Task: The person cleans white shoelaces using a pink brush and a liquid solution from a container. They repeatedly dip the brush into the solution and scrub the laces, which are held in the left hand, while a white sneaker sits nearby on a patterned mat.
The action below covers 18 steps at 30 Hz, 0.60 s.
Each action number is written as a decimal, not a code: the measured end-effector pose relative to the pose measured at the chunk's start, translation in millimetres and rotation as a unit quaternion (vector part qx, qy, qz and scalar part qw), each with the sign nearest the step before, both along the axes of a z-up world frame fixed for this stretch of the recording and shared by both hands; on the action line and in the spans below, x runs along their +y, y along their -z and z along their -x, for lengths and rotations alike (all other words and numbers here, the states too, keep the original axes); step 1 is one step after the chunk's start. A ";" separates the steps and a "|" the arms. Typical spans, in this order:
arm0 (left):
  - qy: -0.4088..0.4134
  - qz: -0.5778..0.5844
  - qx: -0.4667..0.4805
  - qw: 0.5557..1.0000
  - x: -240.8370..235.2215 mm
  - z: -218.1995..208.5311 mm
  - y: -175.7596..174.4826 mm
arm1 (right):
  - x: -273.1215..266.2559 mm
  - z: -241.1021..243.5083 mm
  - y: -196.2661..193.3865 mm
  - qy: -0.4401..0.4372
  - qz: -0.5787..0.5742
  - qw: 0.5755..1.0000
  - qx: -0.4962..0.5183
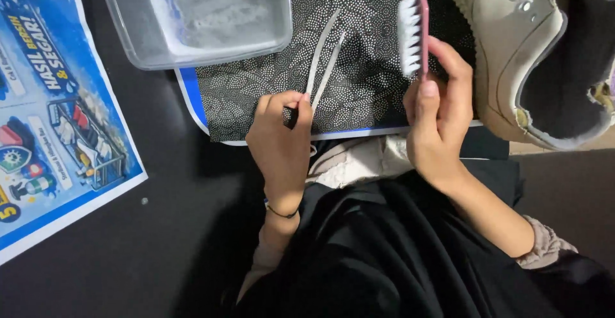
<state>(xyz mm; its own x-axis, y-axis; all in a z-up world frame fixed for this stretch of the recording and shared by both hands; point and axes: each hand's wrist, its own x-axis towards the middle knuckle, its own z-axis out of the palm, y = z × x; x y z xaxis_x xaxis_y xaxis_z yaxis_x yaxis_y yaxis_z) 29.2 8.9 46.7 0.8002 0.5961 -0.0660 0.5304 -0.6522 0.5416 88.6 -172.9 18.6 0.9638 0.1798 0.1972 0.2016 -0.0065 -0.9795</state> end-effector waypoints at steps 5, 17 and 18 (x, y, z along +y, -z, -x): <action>-0.001 0.046 0.002 0.999 1.0 10.1 -13.5 | -0.4 2.5 8.5 0.002 0.004 1.000 0.025; 0.109 -0.036 -0.017 0.993 1.9 27.7 -6.7 | -4.4 -1.5 -16.4 -0.060 0.086 0.990 0.096; 0.111 -0.040 -0.028 0.993 2.3 28.3 -6.1 | -6.0 -2.1 -16.9 -0.080 0.153 0.984 0.036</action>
